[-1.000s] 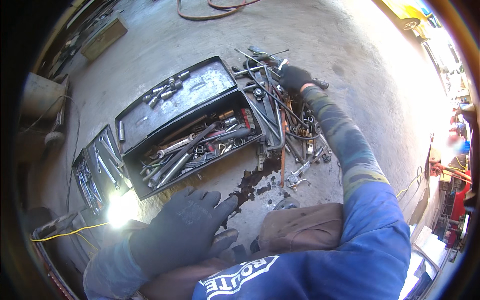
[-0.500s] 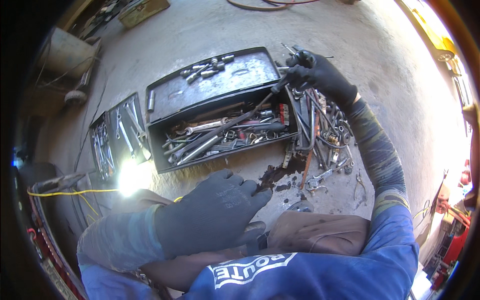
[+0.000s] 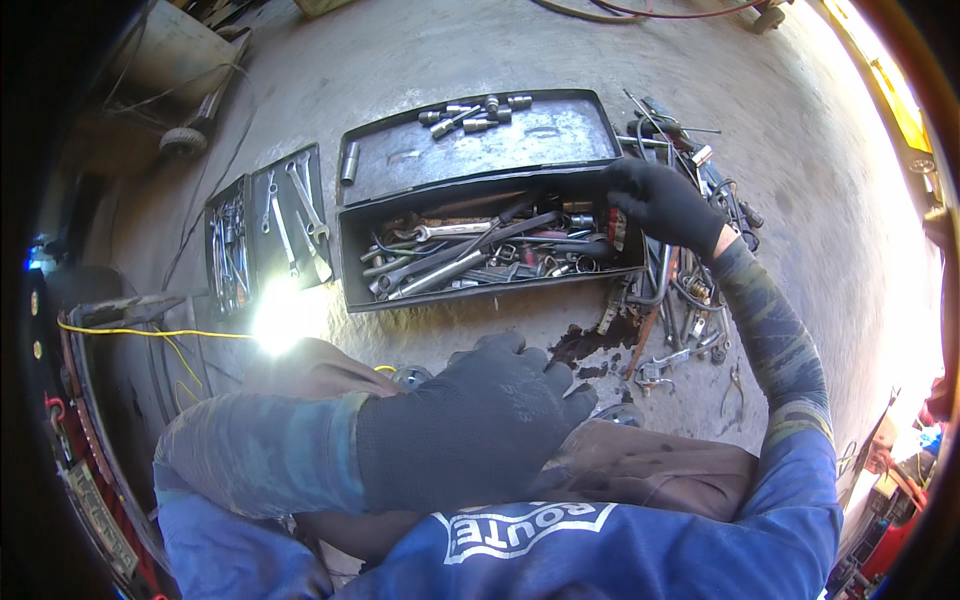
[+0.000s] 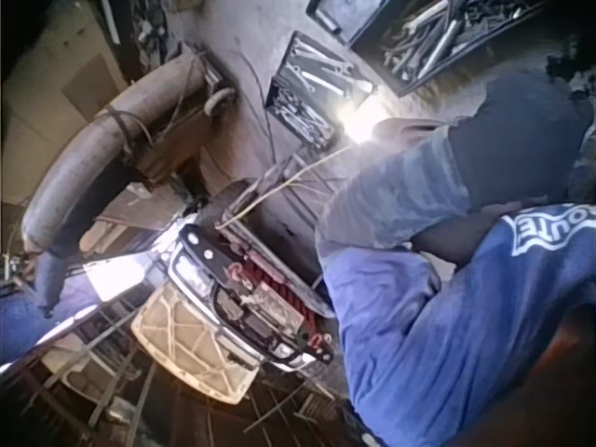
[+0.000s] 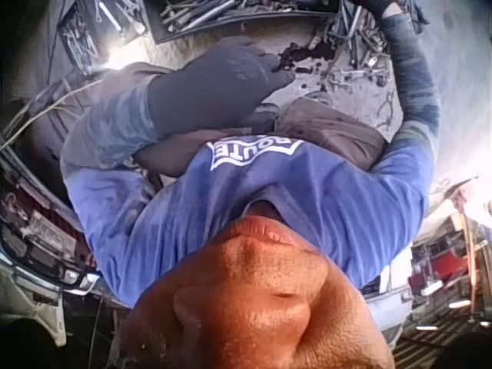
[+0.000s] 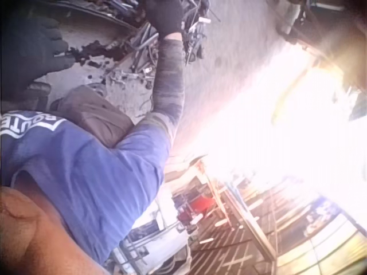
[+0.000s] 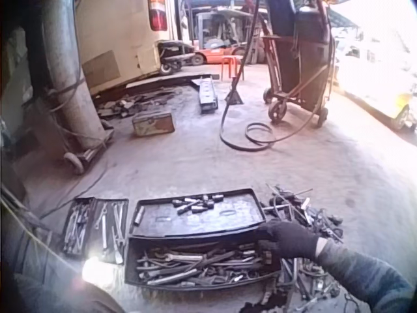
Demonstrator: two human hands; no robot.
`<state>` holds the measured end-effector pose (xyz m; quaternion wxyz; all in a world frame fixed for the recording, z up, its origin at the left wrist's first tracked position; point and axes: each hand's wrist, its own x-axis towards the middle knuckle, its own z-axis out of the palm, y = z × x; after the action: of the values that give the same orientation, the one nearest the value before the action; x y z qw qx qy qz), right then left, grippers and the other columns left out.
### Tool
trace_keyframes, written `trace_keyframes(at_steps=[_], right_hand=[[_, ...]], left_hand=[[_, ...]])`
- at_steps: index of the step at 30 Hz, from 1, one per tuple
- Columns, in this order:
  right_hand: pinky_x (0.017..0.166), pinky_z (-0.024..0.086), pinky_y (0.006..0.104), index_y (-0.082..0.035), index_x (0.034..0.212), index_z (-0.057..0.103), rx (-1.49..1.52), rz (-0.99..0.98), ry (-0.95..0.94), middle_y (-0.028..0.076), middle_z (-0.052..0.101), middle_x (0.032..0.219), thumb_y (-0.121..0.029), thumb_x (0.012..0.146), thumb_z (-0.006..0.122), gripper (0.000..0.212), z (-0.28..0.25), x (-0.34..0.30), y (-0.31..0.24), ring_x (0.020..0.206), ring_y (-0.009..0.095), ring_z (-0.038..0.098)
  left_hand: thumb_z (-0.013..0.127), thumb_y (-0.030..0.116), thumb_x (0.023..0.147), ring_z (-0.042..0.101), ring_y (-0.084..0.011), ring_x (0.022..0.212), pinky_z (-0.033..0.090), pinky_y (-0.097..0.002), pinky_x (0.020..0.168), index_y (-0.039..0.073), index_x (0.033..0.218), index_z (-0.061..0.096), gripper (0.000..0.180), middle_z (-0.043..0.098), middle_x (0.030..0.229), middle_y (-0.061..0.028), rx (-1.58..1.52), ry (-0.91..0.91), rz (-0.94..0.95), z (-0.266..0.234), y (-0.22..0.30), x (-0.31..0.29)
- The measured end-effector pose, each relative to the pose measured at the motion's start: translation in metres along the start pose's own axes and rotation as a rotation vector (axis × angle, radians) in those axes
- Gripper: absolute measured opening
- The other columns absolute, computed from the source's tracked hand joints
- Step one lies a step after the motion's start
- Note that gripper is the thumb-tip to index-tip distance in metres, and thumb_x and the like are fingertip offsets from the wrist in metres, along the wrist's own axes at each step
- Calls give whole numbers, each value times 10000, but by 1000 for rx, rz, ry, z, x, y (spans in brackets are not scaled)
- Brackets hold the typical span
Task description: The person sits on the floor and sorts various hand tools from a toolbox and the surrounding floor into the toolbox. They pick up wrenches, sockets, and other hardware, placing them into the open toolbox.
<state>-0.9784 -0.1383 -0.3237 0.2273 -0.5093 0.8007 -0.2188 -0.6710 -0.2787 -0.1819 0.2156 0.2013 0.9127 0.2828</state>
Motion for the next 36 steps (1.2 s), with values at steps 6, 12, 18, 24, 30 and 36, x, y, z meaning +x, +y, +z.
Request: trace_keyframes(at_steps=[6,12,18,24,30,36], right_hand=[[872,598,460,-104,1216,726,-200,-353,-34,122,723,1149,-218,917,787,326,74,26,-45,1055,324,739],[835,597,470,-142,1119,756,-396,-341,-146,112,722,1081,-259,822,845,331,113,65,-42,1012,338,747],[839,618,520,-120,1034,804,-361,-224,-469,168,796,999,-229,934,670,199,109,49,-45,916,390,777],[878,606,507,-117,1076,804,-315,-240,-213,178,789,1017,-266,914,714,238,99,59,-54,962,382,771],[876,601,420,-97,1236,779,119,-173,-174,133,804,1032,-312,1027,676,317,18,55,-26,940,274,773],[889,577,439,-77,1190,789,-148,287,127,159,802,1026,-390,1003,640,394,-86,-5,83,946,322,762]], left_hand=[[694,458,962,661,-297,1072,508,-455,1021,18,1371,647,603,674,1124,-153,-12,-16,22,0,2,4],[662,477,983,659,-286,1062,511,-448,1006,16,1377,639,608,674,1142,-148,47,-86,-23,1,0,9],[678,473,971,661,-280,1056,510,-443,1003,25,1385,635,611,675,1143,-141,46,27,32,3,-10,-4],[702,452,959,652,-280,1032,502,-448,987,47,1369,641,579,671,1127,-127,34,-20,15,6,-4,1],[689,477,977,634,-300,1042,488,-443,997,56,1385,642,588,664,1128,-131,3,93,-15,-6,0,-8],[719,473,946,616,-251,911,460,-416,874,-3,1301,674,595,635,972,-87,28,23,47,-25,-8,1]])
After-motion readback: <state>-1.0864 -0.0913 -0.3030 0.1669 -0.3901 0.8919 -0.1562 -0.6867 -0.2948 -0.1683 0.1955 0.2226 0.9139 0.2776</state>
